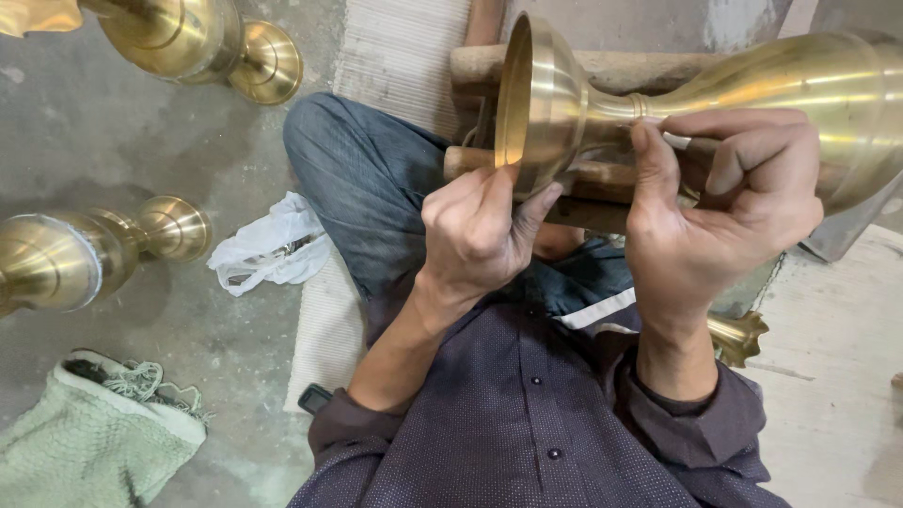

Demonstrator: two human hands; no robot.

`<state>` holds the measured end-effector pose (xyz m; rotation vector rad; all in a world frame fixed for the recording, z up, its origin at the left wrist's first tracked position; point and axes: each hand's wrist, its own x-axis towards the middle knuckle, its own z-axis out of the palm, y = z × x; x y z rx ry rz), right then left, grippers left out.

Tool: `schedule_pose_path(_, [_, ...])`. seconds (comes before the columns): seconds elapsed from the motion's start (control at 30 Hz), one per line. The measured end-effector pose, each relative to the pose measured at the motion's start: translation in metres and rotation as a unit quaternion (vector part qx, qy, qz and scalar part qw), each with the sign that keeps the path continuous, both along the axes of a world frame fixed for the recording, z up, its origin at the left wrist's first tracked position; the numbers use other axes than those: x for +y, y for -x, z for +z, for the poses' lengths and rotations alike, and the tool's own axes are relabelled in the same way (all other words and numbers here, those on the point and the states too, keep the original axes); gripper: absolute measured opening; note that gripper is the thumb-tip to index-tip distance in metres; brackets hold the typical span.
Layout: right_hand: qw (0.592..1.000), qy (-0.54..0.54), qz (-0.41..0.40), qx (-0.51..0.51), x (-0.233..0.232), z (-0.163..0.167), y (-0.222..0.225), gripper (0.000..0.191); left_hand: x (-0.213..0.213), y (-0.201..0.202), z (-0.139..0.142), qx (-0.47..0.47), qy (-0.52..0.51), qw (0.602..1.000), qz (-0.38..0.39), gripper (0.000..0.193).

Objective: The person sits on the floor with a brass vase resting on a wooden support and uses a small hand tool to score and smooth the seam around the vase's neck, rotating the vase to work around it. They reposition the vase on the support and continue tooling the seam near the flared rim.

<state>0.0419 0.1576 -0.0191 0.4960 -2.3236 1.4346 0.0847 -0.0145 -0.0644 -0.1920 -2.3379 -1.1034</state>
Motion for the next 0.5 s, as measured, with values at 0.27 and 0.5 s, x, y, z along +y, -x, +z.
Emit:
schedule_pose_path(0.27, [1.000, -0.020, 0.003, 0.006, -0.002, 0.006, -0.003, 0.044, 0.008, 0.006, 0.033, -0.063, -0.032, 0.997, 0.030, 0.036])
schedule_pose_path(0.5, [1.000, -0.010, -0.020, -0.006, -0.005, 0.008, -0.002, 0.048, 0.007, 0.013, 0.043, -0.109, -0.040, 0.993, 0.029, 0.037])
